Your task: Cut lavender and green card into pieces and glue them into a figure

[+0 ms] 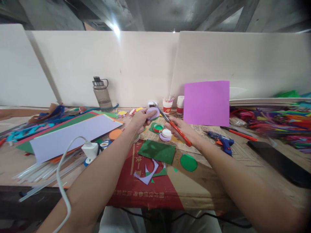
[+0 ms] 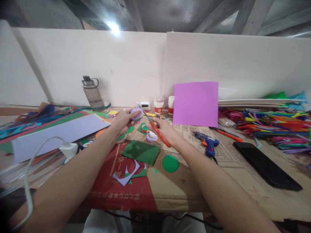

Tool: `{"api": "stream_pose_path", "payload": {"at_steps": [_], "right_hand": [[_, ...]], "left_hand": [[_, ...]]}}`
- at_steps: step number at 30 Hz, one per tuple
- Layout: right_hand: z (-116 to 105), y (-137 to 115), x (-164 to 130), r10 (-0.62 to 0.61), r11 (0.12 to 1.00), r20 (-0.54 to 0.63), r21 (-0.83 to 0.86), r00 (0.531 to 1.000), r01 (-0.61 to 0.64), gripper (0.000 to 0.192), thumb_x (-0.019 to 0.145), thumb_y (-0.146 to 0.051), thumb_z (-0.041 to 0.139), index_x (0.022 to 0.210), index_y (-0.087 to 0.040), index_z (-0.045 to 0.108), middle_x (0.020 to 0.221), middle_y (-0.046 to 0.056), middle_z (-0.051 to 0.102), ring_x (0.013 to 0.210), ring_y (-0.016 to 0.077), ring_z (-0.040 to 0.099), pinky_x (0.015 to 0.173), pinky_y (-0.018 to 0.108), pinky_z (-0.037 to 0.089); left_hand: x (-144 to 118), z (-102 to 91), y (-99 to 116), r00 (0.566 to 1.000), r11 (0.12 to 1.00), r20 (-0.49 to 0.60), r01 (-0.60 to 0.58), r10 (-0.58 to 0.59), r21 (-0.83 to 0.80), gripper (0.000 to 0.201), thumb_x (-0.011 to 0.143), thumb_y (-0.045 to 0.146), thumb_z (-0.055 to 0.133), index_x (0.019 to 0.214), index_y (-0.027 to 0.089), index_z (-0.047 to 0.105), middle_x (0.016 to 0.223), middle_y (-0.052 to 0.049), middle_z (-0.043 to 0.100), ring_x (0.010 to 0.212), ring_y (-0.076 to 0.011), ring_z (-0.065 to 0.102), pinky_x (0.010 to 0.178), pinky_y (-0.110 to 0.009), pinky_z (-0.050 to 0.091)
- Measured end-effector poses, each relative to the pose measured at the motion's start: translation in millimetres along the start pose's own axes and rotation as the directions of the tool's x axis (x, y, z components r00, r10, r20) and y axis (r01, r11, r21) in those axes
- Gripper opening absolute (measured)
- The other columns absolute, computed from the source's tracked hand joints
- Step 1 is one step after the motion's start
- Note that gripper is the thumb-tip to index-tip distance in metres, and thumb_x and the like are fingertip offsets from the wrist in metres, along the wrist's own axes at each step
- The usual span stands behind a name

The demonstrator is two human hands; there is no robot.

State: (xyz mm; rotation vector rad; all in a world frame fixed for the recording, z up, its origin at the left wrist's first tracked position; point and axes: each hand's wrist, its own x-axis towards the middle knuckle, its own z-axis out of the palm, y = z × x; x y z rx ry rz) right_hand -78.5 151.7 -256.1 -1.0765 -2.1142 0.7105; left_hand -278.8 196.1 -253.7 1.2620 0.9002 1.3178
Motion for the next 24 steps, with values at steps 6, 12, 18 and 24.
{"api": "stream_pose_path", "payload": {"at_steps": [6, 12, 18, 24], "right_hand": [[7, 8, 2, -0.055, 0.998, -0.034, -0.011, 0.998, 0.054, 0.03, 0.089, -0.052, 0.049, 0.089, -0.023, 0.047, 0.074, -0.001, 0.056, 0.068, 0.0162, 0.051, 0.064, 0.029, 0.04], [7, 9, 1, -0.003, 0.999, -0.012, 0.043, 1.0, 0.003, 0.031, 0.089, -0.054, 0.048, 0.091, -0.023, 0.049, 0.067, -0.003, 0.051, 0.062, 0.0151, 0.048, 0.06, 0.028, 0.038], [3, -1, 0, 0.036, 0.999, -0.005, 0.034, 0.999, -0.036, 0.036, 0.084, -0.058, 0.052, 0.083, -0.023, 0.046, 0.065, -0.004, 0.045, 0.058, 0.0125, 0.042, 0.057, 0.027, 0.035], [3, -1, 0, 0.031, 0.999, -0.007, 0.019, 0.999, -0.031, 0.033, 0.086, -0.056, 0.051, 0.084, -0.023, 0.048, 0.063, -0.004, 0.046, 0.058, 0.0135, 0.043, 0.057, 0.027, 0.034]], "left_hand": [[-1, 3.5, -2, 1.0, 1.0, 0.015, 0.003, -0.003, -0.011, 0.044, 0.05, 0.035, 0.089, 0.079, 0.011, 0.066, 0.064, 0.001, 0.059, 0.042, -0.0014, 0.039, 0.034, -0.014, 0.022], [3, -0.2, -5, 0.999, 1.0, 0.034, 0.009, -0.009, 0.005, 0.043, 0.047, 0.033, 0.09, 0.076, 0.011, 0.065, 0.06, 0.003, 0.055, 0.043, -0.0016, 0.038, 0.035, -0.014, 0.02], [1, 2.8, -1, 1.0, 0.999, -0.015, 0.016, -0.016, -0.033, 0.043, 0.043, 0.034, 0.091, 0.065, 0.011, 0.061, 0.052, 0.004, 0.049, 0.043, -0.0013, 0.034, 0.038, -0.015, 0.018], [-1, 6.7, -1, 0.996, 0.998, -0.086, 0.019, -0.024, -0.058, 0.046, 0.043, 0.038, 0.09, 0.073, 0.014, 0.065, 0.062, 0.001, 0.06, 0.051, -0.0069, 0.049, 0.042, -0.017, 0.028]]}}
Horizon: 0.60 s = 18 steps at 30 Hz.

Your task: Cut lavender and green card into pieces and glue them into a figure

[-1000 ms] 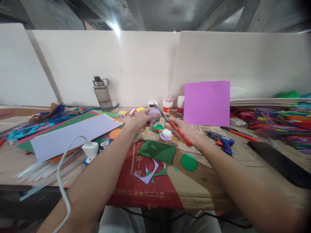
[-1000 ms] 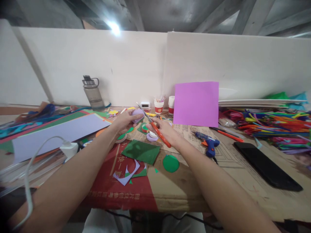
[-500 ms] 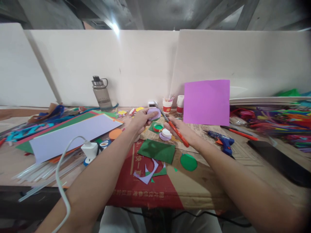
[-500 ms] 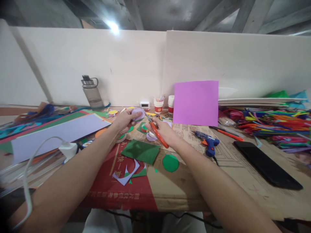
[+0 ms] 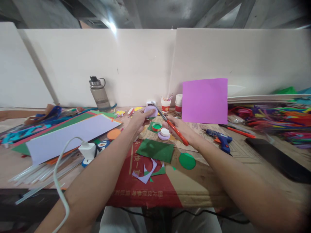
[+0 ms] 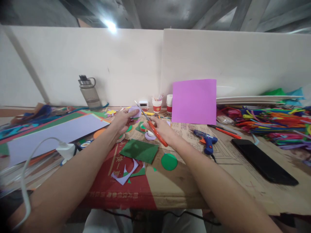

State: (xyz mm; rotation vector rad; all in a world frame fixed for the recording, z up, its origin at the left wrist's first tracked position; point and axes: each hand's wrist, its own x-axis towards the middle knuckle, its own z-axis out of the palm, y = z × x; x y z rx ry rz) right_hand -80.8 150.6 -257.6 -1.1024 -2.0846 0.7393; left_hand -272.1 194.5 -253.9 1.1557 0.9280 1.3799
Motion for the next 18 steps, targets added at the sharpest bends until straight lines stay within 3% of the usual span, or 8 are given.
{"api": "stream_pose_path", "payload": {"at_steps": [6, 18], "right_hand": [[4.7, 5.8, 1.3, -0.038, 0.999, -0.01, -0.026, 0.999, 0.038, 0.031, 0.088, -0.054, 0.048, 0.09, -0.023, 0.048, 0.067, -0.003, 0.053, 0.065, 0.0162, 0.049, 0.064, 0.029, 0.039], [-0.6, 4.5, 1.7, -0.046, 0.999, 0.026, 0.001, 0.999, 0.046, 0.033, 0.087, -0.056, 0.051, 0.088, -0.023, 0.052, 0.071, -0.001, 0.055, 0.068, 0.0168, 0.05, 0.061, 0.028, 0.04]], "left_hand": [[0.0, -0.4, -2.4, 0.995, 0.999, 0.103, 0.01, -0.013, 0.038, 0.046, 0.048, 0.039, 0.089, 0.078, 0.013, 0.064, 0.062, 0.001, 0.061, 0.048, -0.0078, 0.05, 0.039, -0.019, 0.024], [-1.9, -2.6, 5.4, 0.989, 0.995, 0.141, 0.02, -0.034, 0.096, 0.044, 0.047, 0.035, 0.09, 0.072, 0.014, 0.061, 0.061, 0.002, 0.057, 0.048, -0.0057, 0.045, 0.04, -0.017, 0.026]]}}
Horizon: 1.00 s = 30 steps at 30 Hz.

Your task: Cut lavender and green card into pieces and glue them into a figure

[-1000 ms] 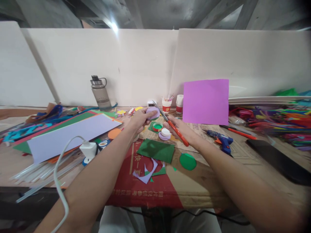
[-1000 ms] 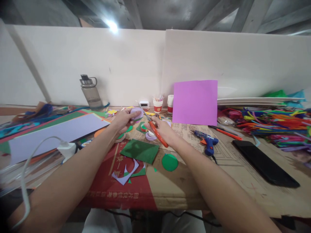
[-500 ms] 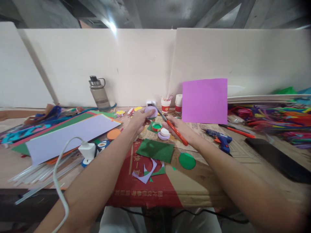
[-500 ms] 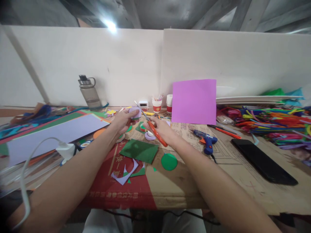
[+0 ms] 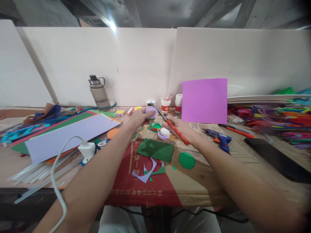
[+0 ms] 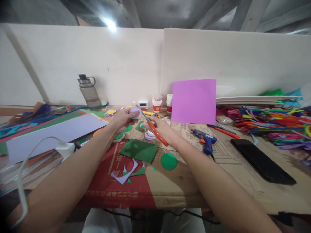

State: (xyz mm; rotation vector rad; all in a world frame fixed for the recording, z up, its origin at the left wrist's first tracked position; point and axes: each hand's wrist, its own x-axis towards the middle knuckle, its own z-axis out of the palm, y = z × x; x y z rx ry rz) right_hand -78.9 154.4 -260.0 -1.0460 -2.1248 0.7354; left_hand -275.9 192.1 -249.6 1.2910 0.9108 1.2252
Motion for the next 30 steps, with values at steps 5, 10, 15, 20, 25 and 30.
{"api": "stream_pose_path", "payload": {"at_steps": [5, 10, 15, 20, 25, 30], "right_hand": [[-2, -2, -1, -0.002, 1.0, 0.009, -0.011, 1.0, 0.002, 0.035, 0.087, -0.057, 0.051, 0.093, -0.022, 0.055, 0.072, -0.001, 0.055, 0.064, 0.0148, 0.048, 0.058, 0.026, 0.038], [-4, -7, -2, 0.026, 0.999, -0.025, -0.042, 0.999, -0.027, 0.035, 0.086, -0.055, 0.051, 0.084, -0.021, 0.05, 0.071, -0.002, 0.051, 0.06, 0.0122, 0.044, 0.056, 0.026, 0.036], [1, -2, -1, -0.007, 0.999, -0.006, -0.035, 1.0, 0.006, 0.031, 0.088, -0.053, 0.048, 0.087, -0.022, 0.044, 0.071, -0.003, 0.05, 0.063, 0.0141, 0.047, 0.063, 0.028, 0.04], [4, 5, 0, -0.052, 0.998, -0.037, -0.032, 0.998, 0.051, 0.028, 0.09, -0.05, 0.046, 0.086, -0.023, 0.04, 0.074, -0.002, 0.052, 0.068, 0.0156, 0.049, 0.067, 0.03, 0.041], [2, 1, 0, 0.014, 1.0, -0.041, -0.004, 0.999, -0.014, 0.03, 0.087, -0.053, 0.05, 0.085, -0.023, 0.044, 0.072, -0.002, 0.054, 0.067, 0.0164, 0.051, 0.064, 0.029, 0.04], [1, -2, -1, 0.032, 0.999, -0.027, 0.001, 0.999, -0.032, 0.031, 0.086, -0.054, 0.052, 0.088, -0.023, 0.05, 0.076, 0.0, 0.059, 0.071, 0.0175, 0.053, 0.063, 0.028, 0.042]], "left_hand": [[0, -3.0, 1, 1.0, 1.0, 0.004, 0.013, -0.013, -0.005, 0.043, 0.049, 0.033, 0.09, 0.076, 0.014, 0.063, 0.062, 0.001, 0.058, 0.053, -0.0083, 0.051, 0.042, -0.017, 0.031], [3, -3.6, 0, 0.999, 0.993, -0.033, 0.006, -0.01, -0.114, 0.043, 0.046, 0.031, 0.091, 0.072, 0.013, 0.06, 0.059, 0.002, 0.056, 0.048, -0.006, 0.046, 0.039, -0.016, 0.026], [2, 1.9, -4, 1.0, 0.993, -0.012, 0.005, -0.006, -0.118, 0.044, 0.047, 0.029, 0.091, 0.071, 0.013, 0.059, 0.059, 0.003, 0.055, 0.046, -0.0043, 0.043, 0.038, -0.016, 0.023], [1, 4.0, -7, 1.0, 0.995, 0.015, 0.01, -0.009, -0.1, 0.048, 0.044, 0.032, 0.092, 0.075, 0.012, 0.061, 0.064, 0.002, 0.059, 0.048, -0.0041, 0.045, 0.039, -0.016, 0.026], [2, 1.3, -4, 1.0, 0.996, 0.028, 0.009, -0.006, -0.092, 0.046, 0.046, 0.034, 0.092, 0.072, 0.013, 0.061, 0.06, 0.003, 0.057, 0.05, -0.0047, 0.047, 0.041, -0.015, 0.029], [1, 0.1, -1, 0.999, 0.998, 0.027, 0.031, -0.029, -0.057, 0.043, 0.047, 0.032, 0.091, 0.071, 0.013, 0.061, 0.059, 0.003, 0.057, 0.046, -0.0036, 0.043, 0.04, -0.016, 0.029]]}}
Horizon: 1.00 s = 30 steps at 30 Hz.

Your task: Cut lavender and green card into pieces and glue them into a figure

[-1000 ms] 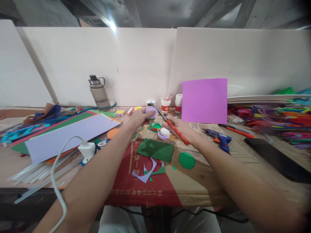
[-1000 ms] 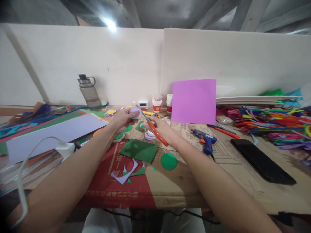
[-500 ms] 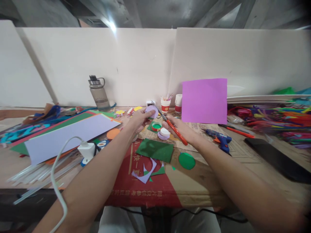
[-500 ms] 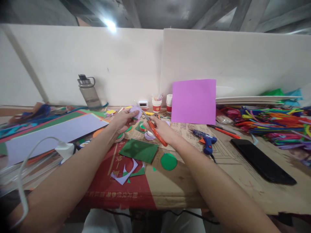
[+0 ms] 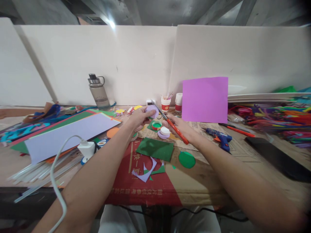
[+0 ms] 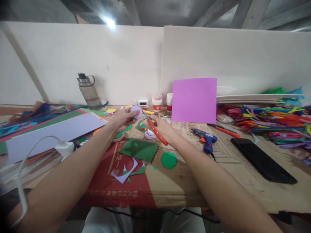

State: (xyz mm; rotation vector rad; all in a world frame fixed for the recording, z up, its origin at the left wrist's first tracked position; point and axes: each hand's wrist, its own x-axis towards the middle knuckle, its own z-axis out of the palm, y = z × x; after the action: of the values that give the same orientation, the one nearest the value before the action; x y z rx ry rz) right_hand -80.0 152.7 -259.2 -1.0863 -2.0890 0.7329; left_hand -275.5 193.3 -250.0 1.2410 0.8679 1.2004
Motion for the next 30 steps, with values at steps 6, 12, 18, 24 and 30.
{"api": "stream_pose_path", "payload": {"at_steps": [6, 12, 18, 24, 30], "right_hand": [[-1, -3, -1, 0.006, 1.0, 0.012, -0.001, 1.0, -0.006, 0.03, 0.086, -0.052, 0.051, 0.087, -0.022, 0.05, 0.074, 0.0, 0.056, 0.066, 0.0152, 0.05, 0.059, 0.027, 0.04], [0, -6, -2, 0.027, 0.999, -0.001, 0.03, 1.0, -0.027, 0.033, 0.085, -0.055, 0.052, 0.087, -0.022, 0.05, 0.067, -0.003, 0.049, 0.058, 0.0125, 0.043, 0.055, 0.026, 0.035], [1, 1, 0, -0.014, 1.0, 0.012, -0.003, 1.0, 0.014, 0.035, 0.086, -0.057, 0.051, 0.09, -0.022, 0.053, 0.071, -0.002, 0.055, 0.063, 0.0143, 0.048, 0.059, 0.027, 0.039], [4, 9, 2, -0.096, 0.994, -0.007, -0.048, 0.995, 0.095, 0.03, 0.091, -0.051, 0.048, 0.093, -0.021, 0.05, 0.085, 0.002, 0.062, 0.078, 0.0179, 0.056, 0.073, 0.032, 0.045], [3, 1, -1, -0.036, 0.999, 0.011, 0.016, 0.999, 0.036, 0.028, 0.089, -0.05, 0.051, 0.09, -0.023, 0.049, 0.078, 0.001, 0.061, 0.078, 0.0189, 0.056, 0.073, 0.032, 0.045]], "left_hand": [[1, -2.5, 0, 1.0, 1.0, -0.027, 0.011, -0.011, -0.01, 0.048, 0.041, 0.032, 0.093, 0.073, 0.013, 0.063, 0.061, 0.002, 0.06, 0.049, -0.0049, 0.048, 0.042, -0.016, 0.033], [2, -2.8, -4, 0.995, 0.998, -0.097, 0.011, -0.018, -0.065, 0.048, 0.042, 0.032, 0.092, 0.074, 0.013, 0.062, 0.062, 0.003, 0.06, 0.05, -0.0049, 0.049, 0.043, -0.016, 0.034], [1, 1.0, -8, 0.997, 0.996, 0.0, -0.075, 0.075, -0.053, 0.042, 0.057, 0.039, 0.087, 0.078, 0.014, 0.061, 0.066, 0.0, 0.063, 0.053, -0.0086, 0.056, 0.04, -0.016, 0.033], [-1, 3.4, -7, 0.991, 0.998, 0.122, -0.056, 0.053, 0.02, 0.041, 0.059, 0.041, 0.085, 0.077, 0.013, 0.06, 0.062, -0.001, 0.062, 0.047, -0.0081, 0.054, 0.036, -0.016, 0.027], [0, 1.5, -6, 0.988, 0.998, 0.145, -0.053, 0.05, 0.017, 0.046, 0.056, 0.042, 0.087, 0.079, 0.014, 0.058, 0.066, -0.001, 0.063, 0.047, -0.0084, 0.056, 0.036, -0.015, 0.026]]}}
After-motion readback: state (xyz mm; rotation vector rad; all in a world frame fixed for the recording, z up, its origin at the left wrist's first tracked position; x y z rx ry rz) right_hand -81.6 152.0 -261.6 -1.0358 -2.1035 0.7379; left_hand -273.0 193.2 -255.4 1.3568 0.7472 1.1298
